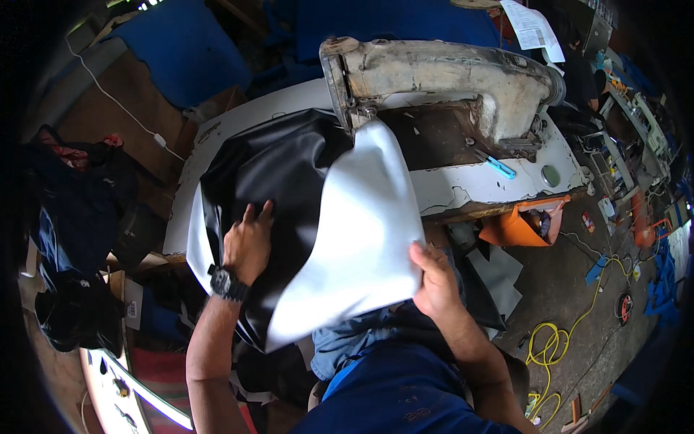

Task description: The person sews a black vinyl or leather cover using an industrial sewing machine.

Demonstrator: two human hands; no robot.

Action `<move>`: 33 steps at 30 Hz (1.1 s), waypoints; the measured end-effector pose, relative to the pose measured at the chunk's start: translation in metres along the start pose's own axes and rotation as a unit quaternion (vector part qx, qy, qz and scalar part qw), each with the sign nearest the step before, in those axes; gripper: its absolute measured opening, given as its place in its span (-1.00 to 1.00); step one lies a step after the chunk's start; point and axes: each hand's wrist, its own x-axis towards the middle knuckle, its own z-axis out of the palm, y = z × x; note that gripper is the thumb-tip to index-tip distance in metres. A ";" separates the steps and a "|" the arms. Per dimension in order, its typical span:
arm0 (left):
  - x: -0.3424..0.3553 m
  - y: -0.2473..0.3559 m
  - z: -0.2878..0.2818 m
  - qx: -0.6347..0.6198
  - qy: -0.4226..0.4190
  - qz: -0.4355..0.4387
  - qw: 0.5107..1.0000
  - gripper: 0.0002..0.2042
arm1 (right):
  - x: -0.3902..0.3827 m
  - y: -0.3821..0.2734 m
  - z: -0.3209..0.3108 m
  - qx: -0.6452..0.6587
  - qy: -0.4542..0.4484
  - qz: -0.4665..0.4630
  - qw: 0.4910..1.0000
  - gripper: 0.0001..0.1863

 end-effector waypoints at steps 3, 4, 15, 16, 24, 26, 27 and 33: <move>-0.020 -0.010 -0.011 0.008 0.023 0.001 1.000 -0.57 | -0.008 0.015 -0.063 -0.192 0.046 -0.001 0.980 -0.65; -0.021 -0.013 -0.013 0.004 0.032 0.001 0.999 -0.56 | -0.009 0.030 -0.092 -0.362 0.070 -0.009 0.929 -0.62; 0.022 -0.007 0.017 -0.031 -0.026 -0.141 0.989 -0.20 | 0.050 -0.017 0.079 -0.604 -0.289 -0.340 0.661 -0.85; 0.025 -0.006 0.018 -0.034 -0.026 -0.147 0.988 -0.20 | 0.066 0.001 0.083 -0.631 -0.347 -0.324 0.614 -0.79; 0.055 -0.014 0.009 -0.046 -0.065 -0.146 0.986 -0.18 | 0.105 0.025 0.085 -0.785 -0.384 -0.328 0.359 -0.83; 0.064 -0.022 0.012 -0.042 -0.075 -0.131 0.988 -0.16 | 0.094 0.000 0.080 -0.774 -0.416 -0.315 0.359 -0.85; 0.063 -0.029 0.015 -0.036 -0.073 -0.129 0.988 -0.16 | 0.080 -0.019 0.085 -0.763 -0.437 -0.285 0.381 -0.87; 0.067 -0.058 0.033 -0.008 -0.030 -0.059 0.998 -0.15 | 0.005 -0.123 0.005 -0.811 -0.283 -0.198 0.472 -0.87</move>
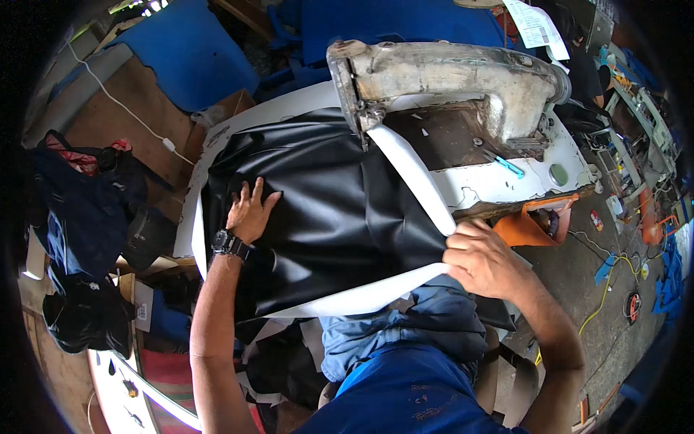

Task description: The person sews a black vinyl or leather cover using an industrial sewing machine.

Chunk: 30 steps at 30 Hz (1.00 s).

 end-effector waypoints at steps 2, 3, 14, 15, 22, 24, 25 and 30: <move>0.007 -0.005 0.004 0.017 0.009 0.020 1.000 -0.16 | -0.027 0.018 0.043 0.012 0.044 0.057 0.997 -0.87; 0.008 -0.009 0.005 0.024 0.013 0.024 0.999 -0.17 | -0.031 0.020 0.060 0.022 0.086 0.052 0.995 -0.86; 0.033 0.148 -0.025 -0.392 0.159 0.252 0.870 -0.74 | -0.027 0.021 0.177 0.545 0.427 0.306 0.654 -0.58; 0.038 0.153 -0.015 -0.424 0.151 0.247 0.858 -0.75 | -0.025 0.030 0.185 0.551 0.410 0.292 0.666 -0.42; 0.033 0.153 0.002 -0.280 0.112 0.334 0.893 -0.65 | 0.023 0.022 0.171 0.638 0.242 0.325 0.655 -0.55; 0.028 0.147 -0.002 -0.261 0.086 0.358 0.892 -0.63 | 0.025 0.011 0.164 0.656 0.271 0.326 0.625 -0.52; 0.024 0.145 -0.006 -0.240 0.061 0.383 0.890 -0.61 | 0.022 0.006 0.166 0.673 0.300 0.325 0.593 -0.49; 0.007 0.133 -0.022 -0.283 -0.002 0.432 0.856 -0.55 | 0.025 -0.046 0.059 0.764 0.341 0.187 0.515 -0.45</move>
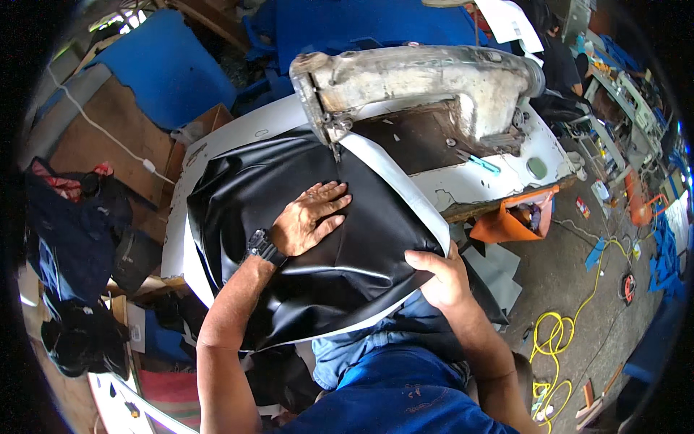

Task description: The person sews a black vinyl or leather cover using an industrial sewing machine.

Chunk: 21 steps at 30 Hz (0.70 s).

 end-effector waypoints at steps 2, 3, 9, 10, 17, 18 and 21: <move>-0.009 0.000 -0.001 -0.016 -0.012 0.011 1.000 -0.49 | -0.006 0.012 -0.024 -0.029 0.016 -0.010 0.999 -0.47; -0.010 0.001 0.000 -0.004 -0.017 0.029 0.999 -0.40 | -0.007 0.016 -0.038 -0.060 0.033 -0.018 0.998 -0.49; -0.013 0.052 0.002 0.057 0.016 0.076 0.995 -0.18 | -0.025 0.046 -0.134 -0.268 0.123 0.077 0.952 -0.58; -0.021 0.051 0.014 0.080 0.039 0.045 0.995 -0.30 | -0.026 0.038 -0.128 -0.328 0.094 0.119 0.933 -0.58; -0.021 0.049 0.043 0.141 0.118 0.019 0.983 -0.73 | 0.007 -0.104 -0.154 -0.657 0.166 -0.272 0.683 -0.67; -0.020 0.049 0.045 0.138 0.123 0.012 0.983 -0.76 | 0.014 -0.137 -0.158 -0.776 0.192 -0.274 0.535 -0.63; -0.026 0.047 0.043 0.136 0.133 0.001 0.982 -0.77 | 0.044 -0.170 -0.186 -0.839 0.224 -0.250 0.428 -0.47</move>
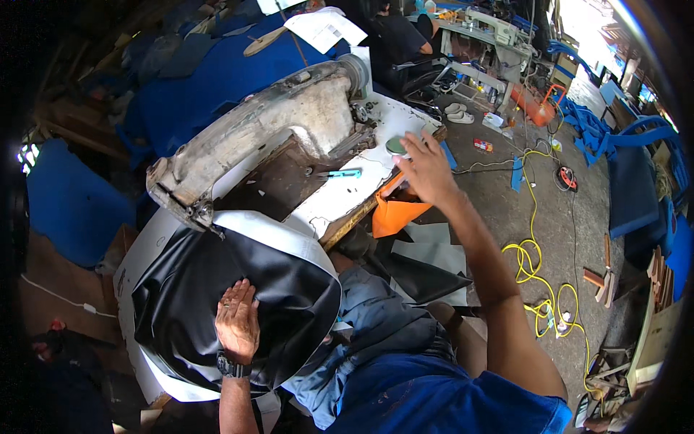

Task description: The person sews a black vinyl or leather cover using an industrial sewing machine.

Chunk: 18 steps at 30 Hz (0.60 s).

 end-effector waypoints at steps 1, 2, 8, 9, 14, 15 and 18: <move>-0.003 0.000 -0.002 -0.010 0.007 -0.007 1.000 -0.77 | 0.009 0.013 0.010 -0.066 -0.019 -0.035 0.997 -0.45; -0.002 0.000 -0.003 -0.014 0.011 -0.004 1.000 -0.77 | 0.014 0.025 0.017 -0.130 -0.036 -0.072 0.988 -0.42; 0.004 -0.001 -0.004 -0.026 0.040 0.042 0.998 -0.80 | 0.034 0.006 -0.007 -0.184 -0.138 -0.043 0.972 -0.46; 0.002 -0.002 -0.003 -0.030 0.048 0.037 0.998 -0.79 | 0.032 -0.022 -0.014 -0.089 -0.100 -0.063 0.989 -0.49; -0.004 -0.002 0.002 -0.027 0.053 0.028 0.998 -0.76 | -0.015 -0.216 -0.030 0.241 -0.227 -0.320 0.888 -0.46; -0.004 -0.001 0.001 -0.026 0.052 0.026 0.998 -0.75 | -0.021 -0.238 -0.015 0.249 -0.237 -0.345 0.874 -0.43; -0.004 -0.001 0.003 -0.021 0.060 0.018 0.998 -0.74 | -0.018 -0.269 0.053 0.216 -0.266 -0.377 0.861 -0.33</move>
